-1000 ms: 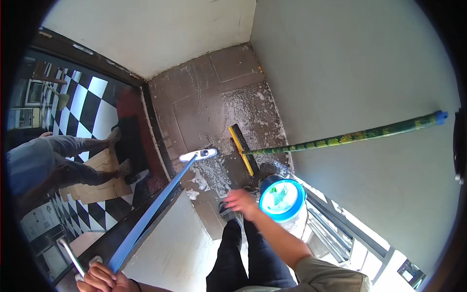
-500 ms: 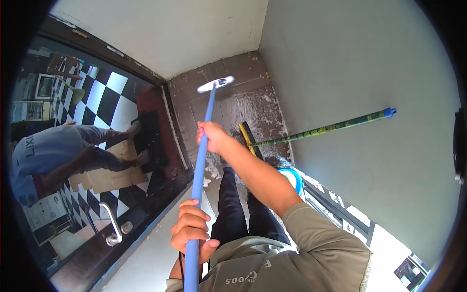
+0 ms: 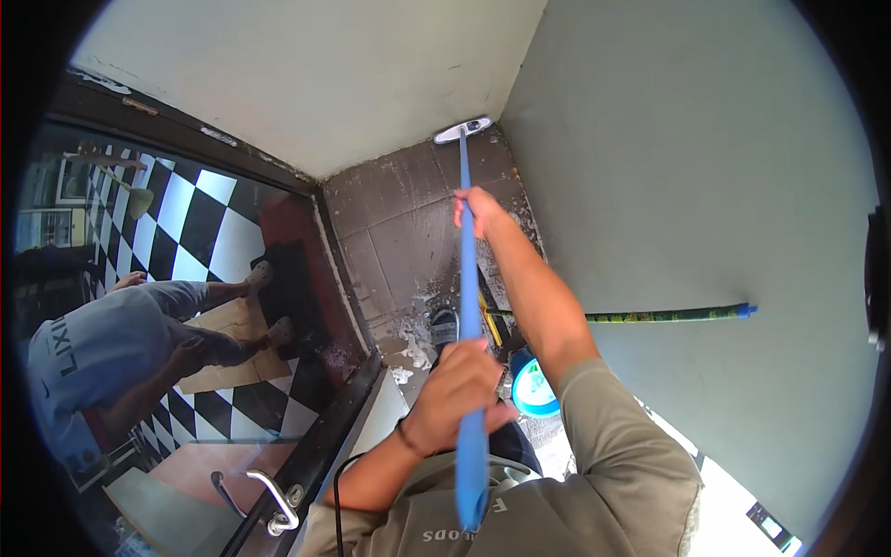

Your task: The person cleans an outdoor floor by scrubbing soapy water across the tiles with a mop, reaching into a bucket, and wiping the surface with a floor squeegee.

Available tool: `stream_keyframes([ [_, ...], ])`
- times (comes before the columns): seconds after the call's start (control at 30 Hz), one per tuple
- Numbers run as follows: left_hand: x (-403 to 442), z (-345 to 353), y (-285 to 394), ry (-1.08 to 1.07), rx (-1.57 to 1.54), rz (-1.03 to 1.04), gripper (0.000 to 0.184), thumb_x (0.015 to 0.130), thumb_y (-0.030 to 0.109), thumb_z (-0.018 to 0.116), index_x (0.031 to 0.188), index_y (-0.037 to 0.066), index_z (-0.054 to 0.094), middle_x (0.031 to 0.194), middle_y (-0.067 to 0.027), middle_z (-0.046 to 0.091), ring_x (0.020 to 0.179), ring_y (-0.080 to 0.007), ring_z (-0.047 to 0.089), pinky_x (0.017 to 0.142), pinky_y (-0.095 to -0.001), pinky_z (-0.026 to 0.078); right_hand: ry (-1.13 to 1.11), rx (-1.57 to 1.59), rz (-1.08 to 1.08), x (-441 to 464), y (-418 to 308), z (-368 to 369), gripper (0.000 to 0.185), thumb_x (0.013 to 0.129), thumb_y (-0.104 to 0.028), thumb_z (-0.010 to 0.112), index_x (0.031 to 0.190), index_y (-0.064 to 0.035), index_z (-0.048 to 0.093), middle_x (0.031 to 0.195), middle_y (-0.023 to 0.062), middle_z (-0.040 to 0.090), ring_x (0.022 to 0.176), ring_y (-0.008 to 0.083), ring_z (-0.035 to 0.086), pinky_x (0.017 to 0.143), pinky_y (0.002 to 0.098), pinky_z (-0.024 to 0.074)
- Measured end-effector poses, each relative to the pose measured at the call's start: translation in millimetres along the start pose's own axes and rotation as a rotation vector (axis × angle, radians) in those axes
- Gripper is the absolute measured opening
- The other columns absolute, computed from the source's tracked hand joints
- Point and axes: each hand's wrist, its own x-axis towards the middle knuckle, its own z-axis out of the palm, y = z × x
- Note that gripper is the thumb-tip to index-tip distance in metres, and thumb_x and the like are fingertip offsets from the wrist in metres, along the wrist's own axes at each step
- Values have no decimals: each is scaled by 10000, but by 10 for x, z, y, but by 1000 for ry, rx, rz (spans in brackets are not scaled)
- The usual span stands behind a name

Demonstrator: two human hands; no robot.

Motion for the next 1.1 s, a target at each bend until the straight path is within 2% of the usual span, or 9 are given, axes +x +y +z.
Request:
stream_keyframes([
  [0.17, 302, 291, -82, -185, -54, 1, 191, 737, 118, 725, 769, 97, 537, 837, -58, 548, 1037, -267, 578, 962, -477, 370, 13, 9, 103, -502, 52, -362, 253, 946, -184, 444, 714, -88, 411, 513, -24, 375, 393, 76, 356, 359, 235, 319],
  [0.43, 711, 823, -51, -422, -135, 183, 164, 703, 126, 669, 702, 66, 517, 688, -51, 492, 663, -239, 516, 697, -357, 431, 235, -220, 9, -637, -429, -703, 160, 957, -173, 455, 838, -77, 408, 557, -8, 419, 357, 68, 344, 331, 246, 294],
  [0.47, 800, 890, -93, -474, -140, 203, 203, 641, 164, 679, 693, 67, 508, 664, -48, 477, 626, -237, 493, 611, -360, 375, 243, -236, 0, -687, -495, -716, 152, 958, -174, 456, 854, -79, 398, 562, -4, 422, 358, 70, 346, 330, 248, 294],
  [0.57, 1108, 1056, -105, -490, -225, 275, 260, 590, 225, 695, 699, 68, 517, 659, -44, 473, 621, -235, 494, 600, -361, 360, 206, -270, 36, -707, -754, -848, 160, 963, -180, 449, 870, -89, 357, 563, -4, 413, 361, 68, 339, 328, 245, 297],
  [0.7, 1402, 1573, -203, -526, -267, 283, 441, 587, 436, 734, 703, 69, 518, 663, -34, 498, 636, -237, 517, 616, -374, 355, 87, -176, 78, -794, -1013, -1301, 172, 973, -181, 430, 862, -78, 348, 557, -13, 393, 360, 58, 327, 318, 235, 288],
  [0.73, 1417, 1769, -219, -539, -250, 281, 545, 581, 573, 716, 634, 71, 510, 596, -37, 516, 564, -254, 521, 587, -377, 376, 88, -166, 82, -843, -1053, -1389, 167, 974, -181, 425, 864, -82, 349, 556, -15, 389, 361, 55, 328, 317, 231, 282],
  [0.9, 1127, 2620, -266, -577, -161, 190, 590, 579, 638, 668, 505, 73, 514, 426, -78, 472, 404, -295, 508, 428, -385, 374, 8, 38, 93, -985, -890, -2001, 105, 962, -156, 432, 890, -125, 362, 553, -25, 373, 373, 47, 344, 321, 215, 271],
  [0.97, 989, 2612, -190, -655, -114, 163, 594, 583, 648, 647, 525, 60, 577, 437, -109, 503, 417, -305, 533, 421, -390, 391, -41, 66, 87, -1057, -702, -2028, 96, 949, -142, 445, 898, -125, 366, 542, -25, 375, 368, 53, 337, 323, 221, 274],
  [1.1, 1017, 2432, -49, -682, -84, 217, 629, 588, 679, 657, 488, 78, 501, 410, -63, 452, 381, -269, 491, 390, -373, 360, -112, 167, 18, -1028, -575, -1906, 134, 941, -139, 444, 827, -107, 381, 509, -25, 371, 362, 66, 333, 330, 236, 280],
])
